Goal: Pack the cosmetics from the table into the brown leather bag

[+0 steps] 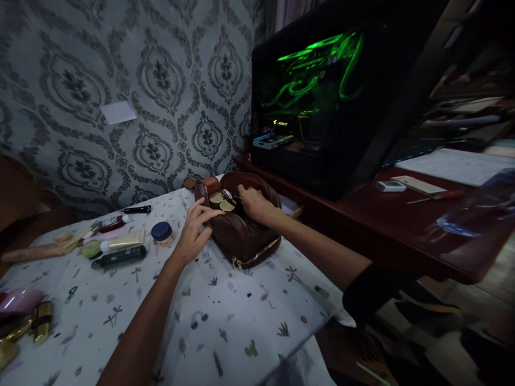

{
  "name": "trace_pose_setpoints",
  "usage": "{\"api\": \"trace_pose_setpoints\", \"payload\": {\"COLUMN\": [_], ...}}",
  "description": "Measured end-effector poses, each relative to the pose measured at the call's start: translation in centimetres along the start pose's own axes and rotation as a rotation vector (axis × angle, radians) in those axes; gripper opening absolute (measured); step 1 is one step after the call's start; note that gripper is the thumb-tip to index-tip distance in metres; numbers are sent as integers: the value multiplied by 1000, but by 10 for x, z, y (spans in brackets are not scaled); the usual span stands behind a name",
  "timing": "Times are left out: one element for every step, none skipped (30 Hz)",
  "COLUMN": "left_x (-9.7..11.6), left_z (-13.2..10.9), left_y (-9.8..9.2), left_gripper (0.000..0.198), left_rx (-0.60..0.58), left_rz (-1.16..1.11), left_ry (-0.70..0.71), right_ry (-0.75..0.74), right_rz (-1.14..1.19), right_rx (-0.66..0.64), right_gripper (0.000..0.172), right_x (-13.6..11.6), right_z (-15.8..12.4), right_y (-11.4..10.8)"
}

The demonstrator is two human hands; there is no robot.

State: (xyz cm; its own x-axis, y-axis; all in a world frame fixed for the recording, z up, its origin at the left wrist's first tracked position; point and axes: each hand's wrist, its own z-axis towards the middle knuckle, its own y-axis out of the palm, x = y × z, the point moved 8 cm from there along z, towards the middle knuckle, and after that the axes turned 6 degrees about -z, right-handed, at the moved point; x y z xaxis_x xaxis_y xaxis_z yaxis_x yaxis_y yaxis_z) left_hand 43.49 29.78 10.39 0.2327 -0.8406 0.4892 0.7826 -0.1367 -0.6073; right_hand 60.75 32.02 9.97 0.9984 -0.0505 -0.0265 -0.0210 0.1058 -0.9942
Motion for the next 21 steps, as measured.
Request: {"api": "trace_pose_setpoints", "payload": {"left_x": [1, 2, 3, 3, 4, 4, 4, 4, 3, 3, 2, 2, 1, 0, 0, -1, -1, -1, -1, -1, -1], "left_z": [0, 1, 1, 1, 2, 2, 2, 2, 2, 2, 2, 2, 1, 1, 1, 1, 1, 1, 1, 1, 1], "left_y": [0, 0, 0, 0, 0, -1, -1, -1, -1, -1, -1, 0, 0, 0, 1, 1, 1, 1, 0, 0, 0], "left_gripper": [48, 48, 48, 48, 48, 48, 47, 47, 47, 47, 47, 48, 48, 48, 47, 47, 46, 46, 47, 47, 48], "left_rx": [-1, -1, -1, 0, 1, 2, 3, 4, 4, 5, 5, 3, 1, -1, -2, -1, 1, 5, 9, 12, 13], "left_rz": [0, 0, -3, -8, -12, -14, -15, -13, -10, -7, -5, -4, -5, -6, -7, -9, -12, -14, -15, -18, -21], "left_ry": [6, 14, 24, 32, 38, 40, 39, 38, 36, 34, 31, 26, 22, 18, 16, 16, 19, 23, 26, 29, 32], "right_ry": [-2, -4, -7, -11, -14, -16, -17, -19, -22, -28, -34, -40, -42, -44, -43, -43, -43, -45, -48, -51, -54], "right_rz": [-5, -10, -16, -22, -29, -35, -41, -47, -54, -62, -72, -84, -99, -115, -130, -144, -155, -163, -168, -170, -168], "right_rx": [-6, -13, -19, -24, -30, -35, -39, -42, -42, -37, -26, -11, 9, 34, 60, 84, 101, 111, 113, 107, 94], "right_gripper": [43, 44, 44, 45, 45, 45, 45, 44, 42, 41, 39, 37, 36, 36, 36, 37, 37, 37, 36, 35, 35], "right_x": [-1, -3, -4, -6, -7, -7, -7, -7, -7, -6, -6, -7, -7, -8, -9, -10, -12, -15, -17, -20, -22], "right_z": [0, 0, 0, 0, 0, 0, 1, 1, 1, 2, 2, 3, 3, 5, 7, 9, 13, 18, 24, 31, 39], "right_y": [1, 3, 4, 5, 6, 8, 8, 9, 10, 9, 8, 7, 5, 1, -2, -6, -10, -13, -15, -15, -15]}}
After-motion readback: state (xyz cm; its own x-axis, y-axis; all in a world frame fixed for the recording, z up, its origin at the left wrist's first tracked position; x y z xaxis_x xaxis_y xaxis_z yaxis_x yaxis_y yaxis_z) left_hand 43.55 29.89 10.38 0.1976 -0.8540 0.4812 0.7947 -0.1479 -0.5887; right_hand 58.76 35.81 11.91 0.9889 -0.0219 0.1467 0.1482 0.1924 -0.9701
